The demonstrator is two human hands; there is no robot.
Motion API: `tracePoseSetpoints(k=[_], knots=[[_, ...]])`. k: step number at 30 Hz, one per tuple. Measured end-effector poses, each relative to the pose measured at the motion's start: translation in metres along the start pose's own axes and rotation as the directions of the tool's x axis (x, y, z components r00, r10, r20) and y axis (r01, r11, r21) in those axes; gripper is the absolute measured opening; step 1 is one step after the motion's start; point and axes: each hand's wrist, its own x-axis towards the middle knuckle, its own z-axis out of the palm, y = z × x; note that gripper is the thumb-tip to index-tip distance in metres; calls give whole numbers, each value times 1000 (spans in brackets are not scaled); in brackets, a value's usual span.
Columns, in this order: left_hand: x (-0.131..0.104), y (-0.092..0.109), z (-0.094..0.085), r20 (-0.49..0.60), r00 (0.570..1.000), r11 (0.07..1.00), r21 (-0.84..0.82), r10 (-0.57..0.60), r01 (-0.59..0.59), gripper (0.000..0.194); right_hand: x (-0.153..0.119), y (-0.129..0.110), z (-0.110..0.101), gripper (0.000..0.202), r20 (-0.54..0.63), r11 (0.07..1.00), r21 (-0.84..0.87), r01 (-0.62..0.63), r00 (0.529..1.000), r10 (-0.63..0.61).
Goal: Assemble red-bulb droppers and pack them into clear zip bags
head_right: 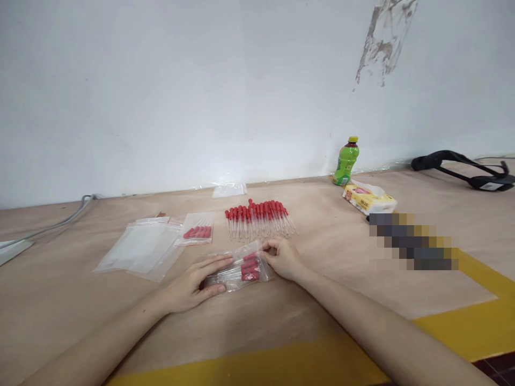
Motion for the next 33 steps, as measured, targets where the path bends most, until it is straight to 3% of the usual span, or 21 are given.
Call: tracePoseSetpoints(k=[4, 8, 12, 15, 19, 23, 26, 29, 32, 33], knots=[[-1, -2, 0, 7, 1000, 1000, 11, 2, -2, 51, 3, 2, -2, 17, 47, 987, -67, 149, 988, -146], [-1, -4, 2, 7, 1000, 1000, 5, -2, 2, 51, 21, 9, -19, 18, -127, 990, -141, 14, 991, -32], [-1, -4, 2, 13, 1000, 1000, -7, 1, -1, 53, 61, 4, -30, 19, -228, 941, -337, -25, 972, -56], [0, -3, 1, 19, 1000, 1000, -4, -8, 8, 53, 97, -6, -24, 26, -296, 857, -503, -108, 954, -54], [-1, -3, 2, 23, 1000, 1000, -7, -15, 15, 52, 133, -11, -4, 41, -360, 792, -566, -227, 933, 10], [-2, -3, 2, 25, 1000, 1000, -9, -14, 14, 52, 152, -7, 11, 31, -393, 864, -396, -312, 908, 148], [-2, -4, 3, 21, 1000, 1000, -8, -8, 8, 52, 157, -9, 10, 22, -411, 914, -263, -310, 893, 185], [-2, -5, 3, 19, 1000, 1000, -8, -4, 5, 52, 152, -15, -2, 27, -391, 957, -164, -241, 906, 161], [-2, -6, 3, 20, 1000, 1000, -10, 2, -2, 52, 129, -19, -24, 33, -412, 992, 3, -128, 903, 118], [-2, -6, 3, 21, 1000, 1000, -10, 3, -2, 53, 118, -19, -31, 31, -443, 984, 175, -38, 889, 113]])
